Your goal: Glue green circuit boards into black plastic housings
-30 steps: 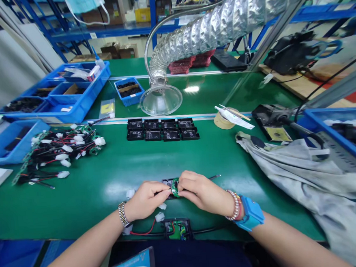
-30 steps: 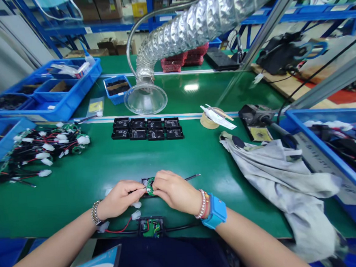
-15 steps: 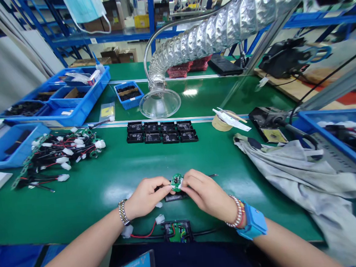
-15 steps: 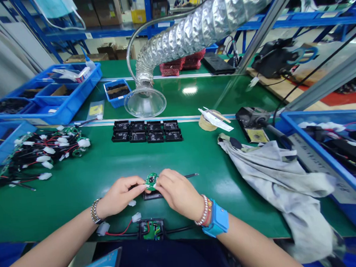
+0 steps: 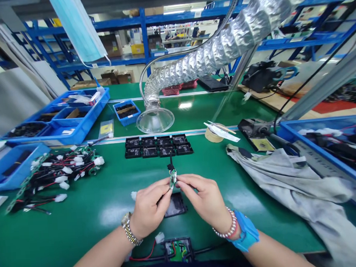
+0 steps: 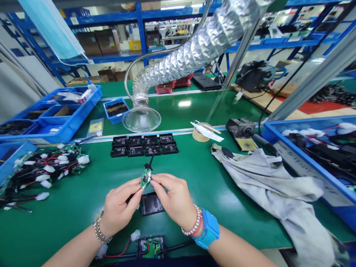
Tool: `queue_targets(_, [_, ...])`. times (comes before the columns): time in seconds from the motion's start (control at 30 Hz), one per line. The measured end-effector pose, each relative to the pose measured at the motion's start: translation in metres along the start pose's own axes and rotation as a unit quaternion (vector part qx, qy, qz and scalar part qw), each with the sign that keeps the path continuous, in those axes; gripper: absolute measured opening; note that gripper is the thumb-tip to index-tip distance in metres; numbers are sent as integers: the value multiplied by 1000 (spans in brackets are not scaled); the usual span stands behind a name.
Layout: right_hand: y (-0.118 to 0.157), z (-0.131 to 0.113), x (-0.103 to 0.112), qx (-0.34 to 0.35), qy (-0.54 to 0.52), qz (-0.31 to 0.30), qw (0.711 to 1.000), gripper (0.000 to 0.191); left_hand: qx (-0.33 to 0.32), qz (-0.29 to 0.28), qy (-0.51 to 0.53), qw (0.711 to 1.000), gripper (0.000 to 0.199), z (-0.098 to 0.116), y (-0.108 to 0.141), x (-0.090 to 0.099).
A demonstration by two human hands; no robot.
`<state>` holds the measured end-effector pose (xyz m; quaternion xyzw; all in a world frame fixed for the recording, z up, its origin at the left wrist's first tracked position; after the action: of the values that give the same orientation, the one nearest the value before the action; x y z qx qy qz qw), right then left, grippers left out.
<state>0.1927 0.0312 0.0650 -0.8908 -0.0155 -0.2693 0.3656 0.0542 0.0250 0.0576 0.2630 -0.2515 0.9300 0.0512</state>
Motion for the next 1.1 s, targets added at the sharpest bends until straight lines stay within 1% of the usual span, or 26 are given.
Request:
queue_targets(0.1, [1, -1, -1, 3, -5, 9, 1000, 21, -38, 21, -30, 999, 16, 2, 3, -1])
queue_targets(0.2, [2, -1, -4, 12, -8, 9, 1000, 21, -56, 21, -51, 997, 16, 3, 4, -1])
queue_targets(0.43, [2, -5, -9, 64, 39, 8, 997, 20, -67, 25, -59, 996, 15, 1, 4, 1])
queue_targets(0.6, [2, -5, -12, 73, 45, -14, 996, 20, -67, 28, -58, 996, 14, -1, 6, 0])
queue_targets(0.7, [2, -4, -12, 60, 37, -19, 997, 18, -62, 28, -57, 996, 15, -2, 7, 0])
queue_targets(0.87, [0, -3, -13, -1, 3, -30, 1000, 18, -66, 39, -38, 996, 14, -2, 9, 1])
queue_targets(1.0, [-1, -3, -14, -38, -23, -1, 999, 18, -69, 40, -33, 996, 14, -1, 10, 1])
queue_targets(1.1, [-1, -4, -16, -48, -22, 21, 998, 19, -75, 48, -40, 995, 15, 1, 11, 0])
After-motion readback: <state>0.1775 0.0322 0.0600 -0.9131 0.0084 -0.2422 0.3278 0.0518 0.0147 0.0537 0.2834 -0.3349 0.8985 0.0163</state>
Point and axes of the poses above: each hand's wrist, its own y-axis away from the middle knuckle, its own x-axis out of the back of the hand, z = x × y, the point moved 5 cm from there along -y, towards the middle knuckle, and after that the axes turned 11 degrees about x, right-handed, at the moved point
